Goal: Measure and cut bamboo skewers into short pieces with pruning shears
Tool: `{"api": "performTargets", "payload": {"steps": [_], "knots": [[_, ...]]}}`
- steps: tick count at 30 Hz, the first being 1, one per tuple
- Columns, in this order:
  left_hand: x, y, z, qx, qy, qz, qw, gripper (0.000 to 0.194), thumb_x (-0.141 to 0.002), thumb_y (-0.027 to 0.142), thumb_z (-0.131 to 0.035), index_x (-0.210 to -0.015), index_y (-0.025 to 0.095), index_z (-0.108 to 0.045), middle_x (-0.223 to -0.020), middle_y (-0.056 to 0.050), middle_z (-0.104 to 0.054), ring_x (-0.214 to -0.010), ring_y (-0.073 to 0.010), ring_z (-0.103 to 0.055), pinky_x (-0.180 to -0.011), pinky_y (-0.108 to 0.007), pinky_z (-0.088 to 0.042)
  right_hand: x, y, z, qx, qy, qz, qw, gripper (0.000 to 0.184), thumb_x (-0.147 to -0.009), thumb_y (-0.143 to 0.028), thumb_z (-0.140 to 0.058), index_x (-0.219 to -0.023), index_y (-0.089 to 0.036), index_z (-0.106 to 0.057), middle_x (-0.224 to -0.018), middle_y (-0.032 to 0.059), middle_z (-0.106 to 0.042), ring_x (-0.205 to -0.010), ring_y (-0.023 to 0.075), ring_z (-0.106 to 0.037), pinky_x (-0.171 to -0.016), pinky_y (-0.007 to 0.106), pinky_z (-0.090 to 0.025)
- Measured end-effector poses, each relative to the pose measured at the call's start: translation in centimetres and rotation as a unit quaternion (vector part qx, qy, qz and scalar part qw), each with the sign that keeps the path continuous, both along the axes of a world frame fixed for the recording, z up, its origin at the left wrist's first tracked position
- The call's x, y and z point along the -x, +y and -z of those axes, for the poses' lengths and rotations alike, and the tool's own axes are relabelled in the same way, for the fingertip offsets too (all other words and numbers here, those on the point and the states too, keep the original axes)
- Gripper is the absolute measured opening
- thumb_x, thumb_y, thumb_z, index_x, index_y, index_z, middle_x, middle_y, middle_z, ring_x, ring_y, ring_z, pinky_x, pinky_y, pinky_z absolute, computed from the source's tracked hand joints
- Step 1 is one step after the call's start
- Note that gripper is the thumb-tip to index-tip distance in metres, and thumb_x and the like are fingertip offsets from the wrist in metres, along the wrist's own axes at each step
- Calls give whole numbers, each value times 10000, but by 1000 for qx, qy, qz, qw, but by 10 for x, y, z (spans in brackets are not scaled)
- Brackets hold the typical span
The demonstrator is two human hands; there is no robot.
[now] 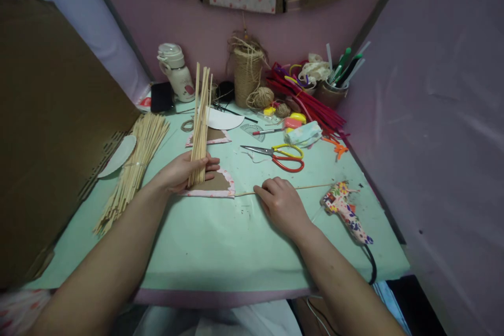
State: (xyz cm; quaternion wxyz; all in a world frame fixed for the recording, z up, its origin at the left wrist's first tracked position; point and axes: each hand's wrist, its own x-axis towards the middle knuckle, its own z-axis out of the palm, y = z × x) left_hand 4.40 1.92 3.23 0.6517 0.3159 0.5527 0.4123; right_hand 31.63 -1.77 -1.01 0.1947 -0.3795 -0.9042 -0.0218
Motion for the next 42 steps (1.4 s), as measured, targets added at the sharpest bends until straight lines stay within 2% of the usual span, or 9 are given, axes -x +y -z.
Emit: {"api": "performTargets", "payload": {"steps": [5,10,16,21,26,33,37,42], "knots": [[-1,2,-3,5,6,-22,1000,89,-811,138,-641,-862,143,-568,-1062,-150,-671,-886,-189,-676,-697,-291,-605,0,-1,2,0,4,5,1000,244,-927,-131,-487,-1063,-165,-686,-853,95,-630,-774,201,-491,-663,332,-379],[2,5,-4,-2,60,-77,995,109,-808,133,-638,-884,152,-562,-1061,-137,-666,-941,-197,-665,-686,-266,-600,4,2,3,-7,3,19,1000,252,-922,-119,-488,-1073,-166,-684,-872,96,-627,-776,197,-482,-656,322,-363],[15,9,7,-15,113,-39,993,76,-807,158,-631,-841,167,-564,-938,-117,-684,-891,-194,-675,-669,-262,-587,15,8,2,-3,0,-2,1000,262,-939,-125,-456,-1057,-157,-688,-850,95,-618,-756,189,-460,-654,316,-358],[26,12,13,-26,128,-62,989,127,-765,159,-670,-843,176,-571,-891,-106,-691,-828,-198,-682,-633,-261,-568,22,12,1,0,1,-6,1000,264,-937,-125,-456,-1057,-165,-688,-851,95,-616,-759,188,-470,-655,314,-365],[32,10,11,-37,151,-103,982,112,-767,168,-653,-836,182,-566,-861,-89,-679,-781,-175,-670,-649,-259,-559,27,14,-3,-4,9,-22,1000,261,-935,-122,-465,-1059,-176,-689,-854,92,-619,-770,185,-496,-662,311,-377],[35,6,11,-62,145,-110,981,107,-741,177,-659,-808,197,-578,-822,-72,-677,-772,-175,-658,-596,-220,-526,27,8,-2,-20,4,-36,999,249,-937,-139,-469,-1052,-153,-690,-806,93,-612,-737,193,-483,-648,323,-386],[34,4,9,-62,164,-100,979,96,-759,190,-647,-827,199,-579,-847,-77,-680,-787,-182,-658,-618,-241,-536,25,6,1,-13,9,-33,999,254,-942,-142,-462,-1055,-156,-689,-840,101,-620,-755,194,-488,-664,325,-396],[32,5,5,-60,142,-106,982,87,-791,203,-629,-861,196,-576,-885,-96,-678,-801,-200,-673,-656,-293,-558,24,7,1,-4,13,-39,999,273,-941,-137,-453,-1074,-178,-688,-835,96,-620,-749,195,-496,-659,331,-396]]}}
